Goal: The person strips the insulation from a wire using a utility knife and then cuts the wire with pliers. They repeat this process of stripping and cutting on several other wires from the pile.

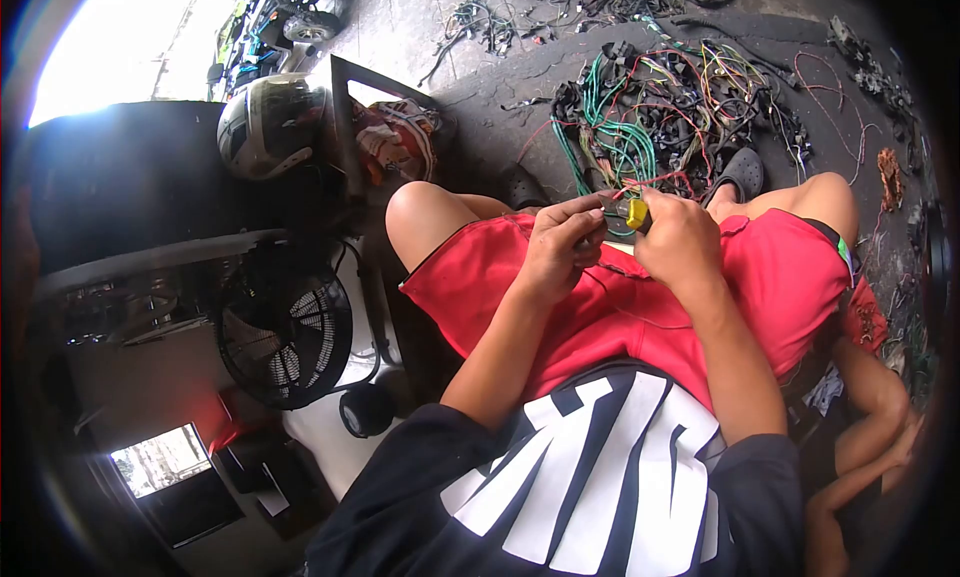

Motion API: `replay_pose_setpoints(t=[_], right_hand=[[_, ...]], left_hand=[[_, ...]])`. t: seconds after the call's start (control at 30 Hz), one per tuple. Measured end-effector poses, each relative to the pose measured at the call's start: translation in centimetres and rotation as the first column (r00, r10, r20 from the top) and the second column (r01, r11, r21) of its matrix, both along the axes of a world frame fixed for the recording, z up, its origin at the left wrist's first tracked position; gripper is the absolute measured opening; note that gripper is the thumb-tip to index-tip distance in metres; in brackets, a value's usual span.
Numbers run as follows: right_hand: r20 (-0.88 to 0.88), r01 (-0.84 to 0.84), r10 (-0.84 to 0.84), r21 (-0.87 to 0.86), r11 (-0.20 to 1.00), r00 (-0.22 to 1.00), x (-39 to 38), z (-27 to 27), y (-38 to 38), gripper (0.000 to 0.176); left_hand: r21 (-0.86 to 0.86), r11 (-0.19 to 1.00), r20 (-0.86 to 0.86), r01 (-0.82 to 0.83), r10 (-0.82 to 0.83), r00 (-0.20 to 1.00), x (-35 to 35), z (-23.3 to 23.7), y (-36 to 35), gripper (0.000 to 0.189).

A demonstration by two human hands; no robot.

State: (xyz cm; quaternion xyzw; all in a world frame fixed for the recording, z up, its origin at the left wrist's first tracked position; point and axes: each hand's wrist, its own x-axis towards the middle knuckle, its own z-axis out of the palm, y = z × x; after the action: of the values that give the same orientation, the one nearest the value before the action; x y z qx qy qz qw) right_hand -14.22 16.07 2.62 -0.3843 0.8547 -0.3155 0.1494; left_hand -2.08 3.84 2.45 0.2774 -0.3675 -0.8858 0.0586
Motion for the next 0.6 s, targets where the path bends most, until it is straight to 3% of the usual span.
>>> replay_pose_setpoints(t=[0.27, 0.47, 0.57, 0.6], right_hand=[[0.123, 0.040, -0.065, 0.195, 0.980, 0.990, 0.2, 0.3, -0.5, 0.015], [0.155, 0.048, -0.082, 0.213, 0.976, 0.985, -0.1, 0.8, -0.4, 0.018], [0.105, 0.298, -0.317, 0.164, 0.940, 0.942, -3.0, -2.0, 1.2, 0.015], [0.090, 0.303, -0.323, 0.185, 0.935, 0.942, -3.5, -1.4, 1.6, 0.015]], left_hand=[[-0.090, 0.988, 0.042, -0.127, 0.131, 0.991, -0.5, -0.5, 1.3, 0.028], [-0.227, 0.953, 0.068, -0.200, 0.220, 0.973, -0.9, -0.6, 1.9, 0.026], [-0.257, 0.948, 0.058, -0.187, 0.208, 0.976, 0.3, -0.1, 1.5, 0.026], [-0.270, 0.947, 0.050, -0.176, 0.197, 0.979, 0.7, 0.1, 1.1, 0.026]])
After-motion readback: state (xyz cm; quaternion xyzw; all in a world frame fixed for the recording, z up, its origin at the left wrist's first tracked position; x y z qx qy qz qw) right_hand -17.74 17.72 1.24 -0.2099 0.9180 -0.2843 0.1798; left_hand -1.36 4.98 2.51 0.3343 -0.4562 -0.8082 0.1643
